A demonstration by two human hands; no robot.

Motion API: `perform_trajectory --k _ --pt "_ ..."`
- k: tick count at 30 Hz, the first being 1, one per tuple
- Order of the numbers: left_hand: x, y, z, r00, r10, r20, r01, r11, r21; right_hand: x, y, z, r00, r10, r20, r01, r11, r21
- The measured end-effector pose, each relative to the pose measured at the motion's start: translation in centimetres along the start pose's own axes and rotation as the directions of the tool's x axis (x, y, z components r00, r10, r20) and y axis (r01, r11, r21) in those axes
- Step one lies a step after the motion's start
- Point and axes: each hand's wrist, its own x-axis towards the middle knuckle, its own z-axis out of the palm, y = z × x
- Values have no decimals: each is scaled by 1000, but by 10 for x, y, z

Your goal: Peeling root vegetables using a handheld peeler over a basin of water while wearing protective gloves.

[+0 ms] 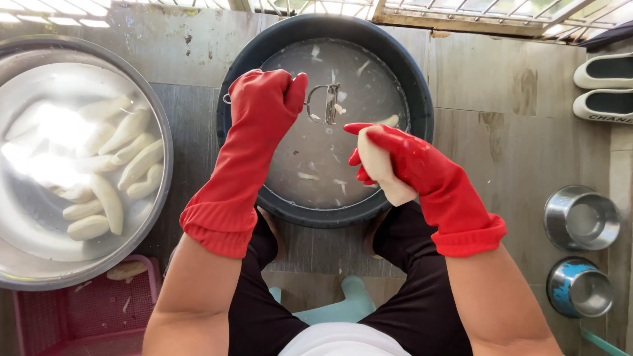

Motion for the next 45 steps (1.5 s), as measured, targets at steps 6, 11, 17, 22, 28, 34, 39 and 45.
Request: perform_trajectory --k 6,11,17,22,28,34,39,45 --pt "4 16 -16 948 -228 221 279 929 -242 33 37 -39 842 -397 366 188 851 490" --pt "-2 16 -4 974 -174 147 203 955 -217 66 73 -59 948 -57 313 -163 759 630" --pt "-1 19 -6 972 -166 167 206 944 -258 55 46 -41 914 -7 405 -254 767 589" --pt "-1 17 -9 972 -173 162 211 941 -266 58 45 -36 926 10 378 -268 723 637" --pt "-4 18 -6 964 -185 192 231 940 -252 65 53 -45 908 -24 419 -311 632 710" --pt "-8 17 6 974 -197 113 205 977 -64 49 30 -20 991 100 94 -137 787 602" --pt "5 -11 -11 764 -400 506 482 875 -37 96 79 -82 945 -1 327 -214 755 620" --pt "-48 -80 43 211 -463 861 426 836 346 192 197 -85 962 123 -242 -55 962 269"
